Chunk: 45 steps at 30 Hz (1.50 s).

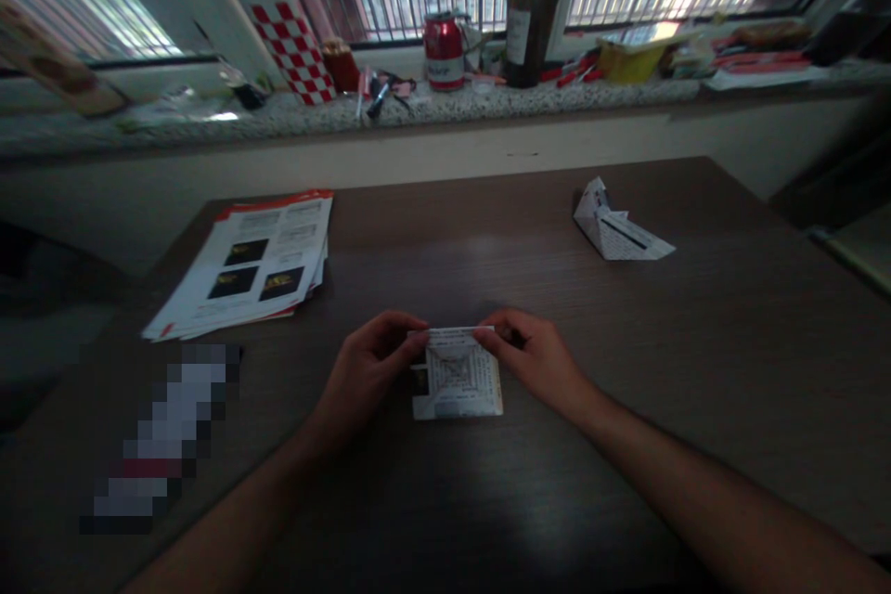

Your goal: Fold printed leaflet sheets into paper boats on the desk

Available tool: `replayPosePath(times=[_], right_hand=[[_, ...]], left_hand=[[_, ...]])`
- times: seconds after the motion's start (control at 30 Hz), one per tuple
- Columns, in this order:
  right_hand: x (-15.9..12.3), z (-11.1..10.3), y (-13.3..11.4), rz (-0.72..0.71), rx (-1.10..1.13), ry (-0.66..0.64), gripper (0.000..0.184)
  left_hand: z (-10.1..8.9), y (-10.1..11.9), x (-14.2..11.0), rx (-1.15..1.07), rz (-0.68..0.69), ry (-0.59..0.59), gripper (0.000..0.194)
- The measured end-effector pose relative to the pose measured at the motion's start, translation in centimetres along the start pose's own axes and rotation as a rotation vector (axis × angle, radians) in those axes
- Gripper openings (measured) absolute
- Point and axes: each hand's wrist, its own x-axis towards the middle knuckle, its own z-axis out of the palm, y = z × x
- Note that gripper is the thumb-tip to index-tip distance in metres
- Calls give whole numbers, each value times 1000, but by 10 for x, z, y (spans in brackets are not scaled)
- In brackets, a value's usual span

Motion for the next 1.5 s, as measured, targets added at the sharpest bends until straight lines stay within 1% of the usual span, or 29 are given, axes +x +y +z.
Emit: replayPosePath(times=[0.17, 0.27, 0.37, 0.43, 0.5, 0.57, 0.63, 0.67, 0.77, 0.9, 1.07, 1.27, 1.5], right_hand=[[0, 0, 0, -15, -23, 8, 24], [0, 1, 4, -41, -58, 15, 27], [1, 0, 9, -76, -142, 24, 32], [4, -2, 11, -109, -228, 24, 33], [8, -6, 12, -169, -321, 17, 31], [12, -9, 14, -235, -392, 10, 28], [16, -11, 16, -275, -430, 8, 25], [18, -12, 17, -284, -442, 9, 24], [20, -12, 22, -301, -463, 20, 21], [21, -11, 26, -286, -461, 17, 16], [21, -11, 24, -234, -435, 24, 12], [22, -11, 22, -227, -446, 11, 12], [23, -11, 24, -235, -435, 6, 10]], left_hand=[[0, -4, 2, 65, 46, 19, 15], [1, -4, 2, 164, 109, 32, 11], [1, -3, 0, 357, 256, 33, 9], [1, -3, -1, 540, 389, 35, 18], [2, -3, -4, 716, 495, -15, 29], [3, -3, -7, 847, 553, -143, 36], [5, -3, -10, 937, 569, -288, 42], [6, -3, -11, 972, 572, -339, 45], [9, -5, -14, 1050, 566, -403, 51], [11, -6, -16, 1082, 555, -427, 54], [13, -6, -20, 1103, 549, -413, 54], [15, -7, -24, 1101, 548, -406, 57], [12, -4, -20, 1070, 543, -445, 53]])
